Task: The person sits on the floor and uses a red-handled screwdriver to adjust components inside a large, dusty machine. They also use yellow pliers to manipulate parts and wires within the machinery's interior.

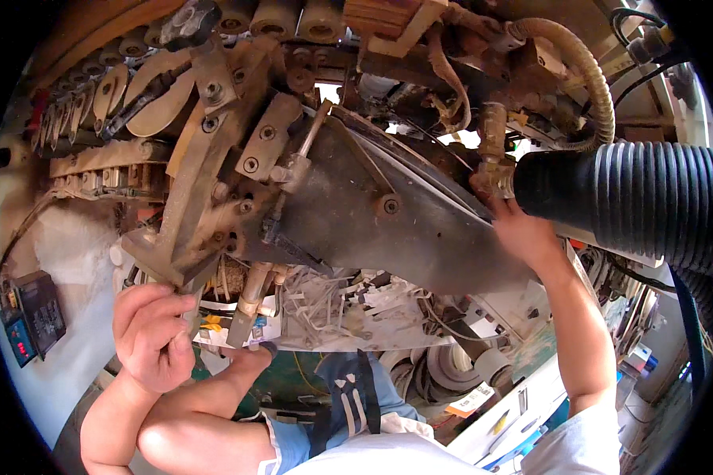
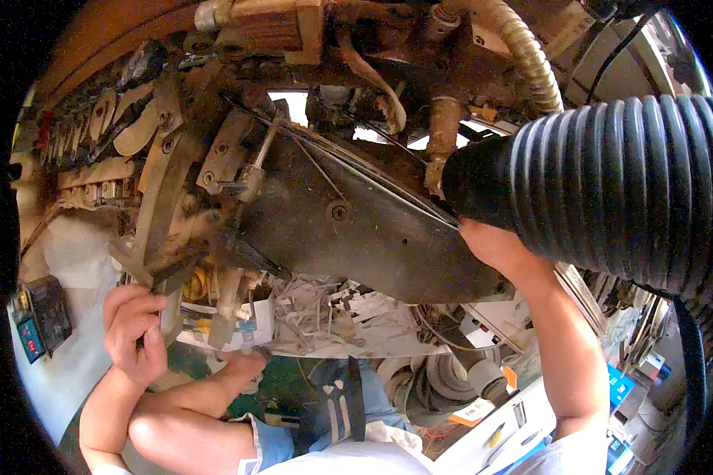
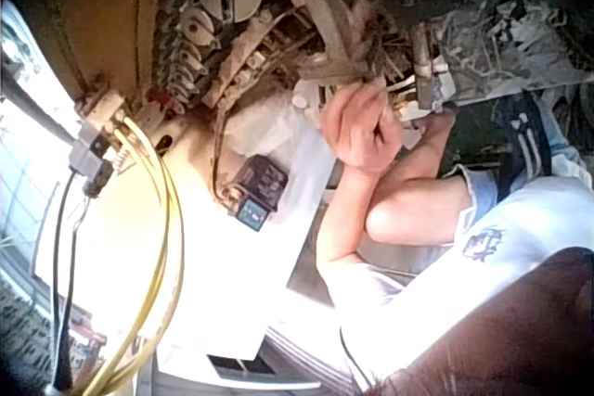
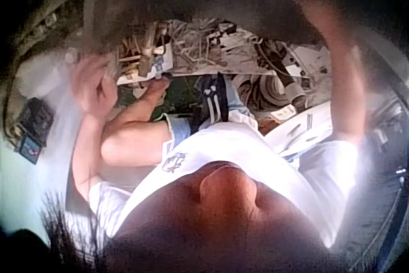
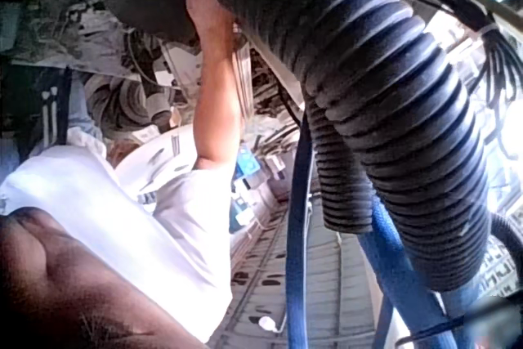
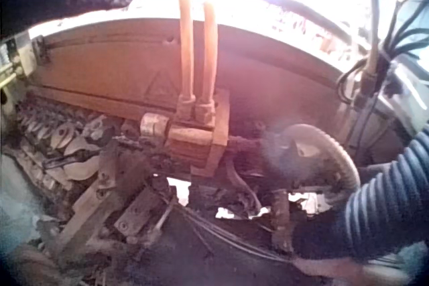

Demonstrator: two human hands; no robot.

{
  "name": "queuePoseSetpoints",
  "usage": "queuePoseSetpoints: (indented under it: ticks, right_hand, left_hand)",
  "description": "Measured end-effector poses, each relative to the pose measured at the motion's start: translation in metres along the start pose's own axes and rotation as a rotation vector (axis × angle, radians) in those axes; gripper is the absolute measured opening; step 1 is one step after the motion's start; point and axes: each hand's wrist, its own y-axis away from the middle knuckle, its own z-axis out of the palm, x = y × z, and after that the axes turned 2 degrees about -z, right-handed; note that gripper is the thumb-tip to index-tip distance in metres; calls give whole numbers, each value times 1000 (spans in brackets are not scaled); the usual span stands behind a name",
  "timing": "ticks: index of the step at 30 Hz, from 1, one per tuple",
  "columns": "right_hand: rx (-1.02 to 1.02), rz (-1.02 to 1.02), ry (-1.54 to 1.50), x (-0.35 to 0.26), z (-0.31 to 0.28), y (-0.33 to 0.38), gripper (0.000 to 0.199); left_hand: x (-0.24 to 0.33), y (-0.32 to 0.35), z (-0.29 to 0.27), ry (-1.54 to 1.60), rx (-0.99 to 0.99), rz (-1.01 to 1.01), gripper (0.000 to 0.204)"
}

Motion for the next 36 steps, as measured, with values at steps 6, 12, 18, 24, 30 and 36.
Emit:
queuePoseSetpoints:
  ticks: [6,12,18,24,30,36]
  right_hand:
    - [-54,-70,-116,-8,-14,-6,45]
    - [-287,99,-99,-29,-36,-12,48]
    - [46,-17,-182,-5,-5,2,40]
    - [-36,80,-159,-26,-24,-10,34]
    - [215,-75,-126,-17,-7,-6,26]
    - [247,-127,6,1,11,2,37]
  left_hand:
    - [-1,6,-3,50,-26,-47,22]
    - [-3,9,-5,64,-75,-64,25]
    - [-6,11,-6,80,-87,-35,19]
    - [-1,16,-2,17,26,-80,24]
    - [-2,6,-5,4,-68,-12,31]
    - [1,10,-1,-53,-25,-64,33]
